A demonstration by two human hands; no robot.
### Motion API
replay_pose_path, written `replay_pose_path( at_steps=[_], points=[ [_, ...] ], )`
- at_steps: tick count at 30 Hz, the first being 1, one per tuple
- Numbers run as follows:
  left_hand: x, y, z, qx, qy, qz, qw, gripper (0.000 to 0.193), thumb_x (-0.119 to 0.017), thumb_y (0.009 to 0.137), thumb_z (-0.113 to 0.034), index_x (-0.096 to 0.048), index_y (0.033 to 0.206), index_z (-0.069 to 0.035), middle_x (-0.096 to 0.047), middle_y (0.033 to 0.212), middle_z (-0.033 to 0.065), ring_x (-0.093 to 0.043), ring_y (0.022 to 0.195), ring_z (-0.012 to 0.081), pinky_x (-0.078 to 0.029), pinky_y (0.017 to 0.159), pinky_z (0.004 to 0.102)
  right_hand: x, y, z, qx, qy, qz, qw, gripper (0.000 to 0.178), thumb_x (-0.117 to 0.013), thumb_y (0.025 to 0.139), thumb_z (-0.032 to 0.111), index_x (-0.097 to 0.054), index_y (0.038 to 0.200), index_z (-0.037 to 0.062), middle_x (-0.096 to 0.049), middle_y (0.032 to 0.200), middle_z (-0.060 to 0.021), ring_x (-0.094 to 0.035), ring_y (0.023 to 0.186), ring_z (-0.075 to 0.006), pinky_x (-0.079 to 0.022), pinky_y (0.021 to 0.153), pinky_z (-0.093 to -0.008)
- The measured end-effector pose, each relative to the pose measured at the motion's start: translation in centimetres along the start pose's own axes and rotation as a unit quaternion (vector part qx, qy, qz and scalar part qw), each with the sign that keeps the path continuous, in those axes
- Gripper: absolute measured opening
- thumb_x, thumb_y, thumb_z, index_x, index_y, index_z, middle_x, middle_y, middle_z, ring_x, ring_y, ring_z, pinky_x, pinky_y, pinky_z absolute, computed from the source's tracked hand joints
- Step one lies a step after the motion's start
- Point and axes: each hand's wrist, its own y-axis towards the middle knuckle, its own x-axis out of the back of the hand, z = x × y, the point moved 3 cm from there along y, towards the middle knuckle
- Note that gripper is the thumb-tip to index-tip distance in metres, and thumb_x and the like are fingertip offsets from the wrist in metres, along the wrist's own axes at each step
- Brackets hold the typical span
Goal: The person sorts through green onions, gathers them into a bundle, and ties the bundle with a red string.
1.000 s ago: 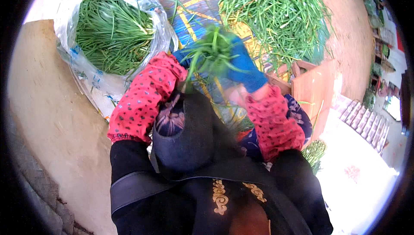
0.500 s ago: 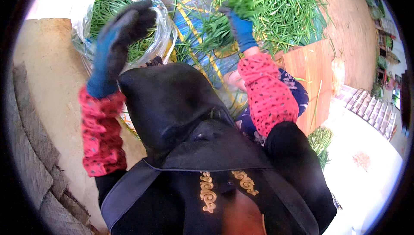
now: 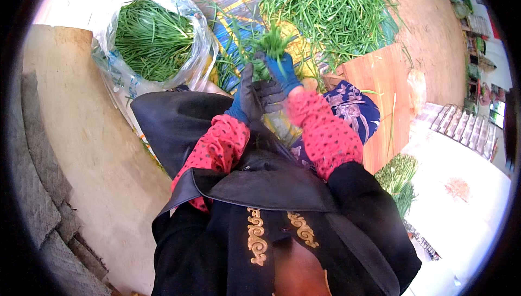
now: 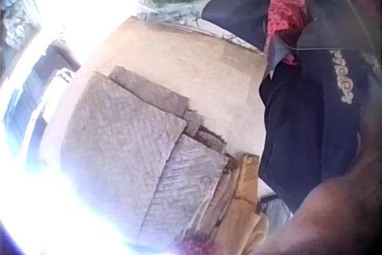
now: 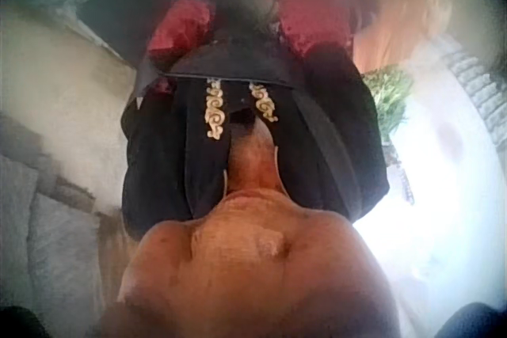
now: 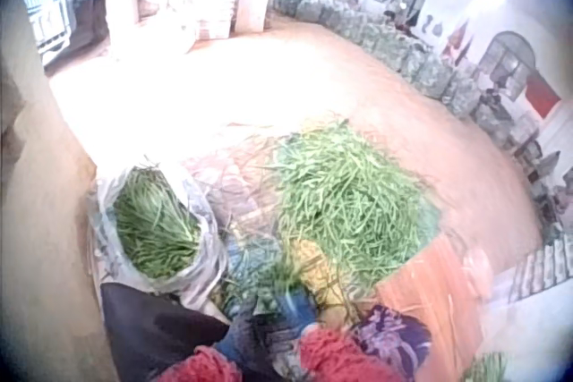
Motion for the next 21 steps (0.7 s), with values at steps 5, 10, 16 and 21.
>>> replay_pose_path(
  at_steps=[5, 10, 16, 21],
  points=[
    [-1.3, 0.6, -0.6, -0.340, -0.136, 0.072, 0.928, 0.045, -0.045, 0.085, -0.047, -0.055, 0.104, -0.007, -0.060, 0.095, 0.0088, -0.060, 0.081, 0.0220, -0.050, 0.072, 0.0350, -2.9, -7.8, 0.6, 0.111, -0.099, 0.019, 0.989, 0.025, -0.052, 0.083, 0.009, -0.055, 0.107, 0.0040, -0.057, 0.105, -0.0074, -0.053, 0.095, -0.0180, -0.044, 0.079, -0.0321],
    [1.9, 0.8, 1.4, -0.167, -0.016, 0.015, 0.986, 0.034, -0.051, 0.082, -0.030, -0.056, 0.103, -0.003, -0.060, 0.097, 0.0085, -0.059, 0.082, 0.0192, -0.049, 0.073, 0.0312, -3.3, -15.6, 5.8, 0.286, -0.403, 0.135, 0.859, 0.042, -0.057, 0.078, 0.013, -0.048, 0.119, 0.0033, -0.052, 0.116, -0.0110, -0.048, 0.110, -0.0250, -0.036, 0.094, -0.0365],
    [4.9, -2.2, 0.4, -0.001, 0.283, -0.084, 0.955, 0.027, -0.058, 0.079, -0.010, -0.058, 0.103, 0.002, -0.061, 0.098, 0.0081, -0.058, 0.084, 0.0159, -0.047, 0.074, 0.0267, 1.4, -14.5, 8.7, 0.080, -0.196, 0.080, 0.974, 0.065, -0.070, 0.073, 0.019, -0.038, 0.127, 0.0004, -0.048, 0.122, -0.0149, -0.045, 0.113, -0.0226, -0.034, 0.097, -0.0354],
    [2.7, -13.5, 2.6, -0.162, 0.421, -0.064, 0.890, 0.029, -0.059, 0.078, -0.006, -0.055, 0.106, 0.002, -0.061, 0.096, 0.0084, -0.059, 0.084, 0.0149, -0.048, 0.076, 0.0287, 1.6, -8.3, 8.5, 0.180, -0.362, -0.062, 0.913, 0.083, -0.071, 0.070, 0.040, -0.029, 0.132, 0.0025, -0.045, 0.123, -0.0218, -0.053, 0.103, -0.0315, -0.042, 0.087, -0.0364]
  ],
)
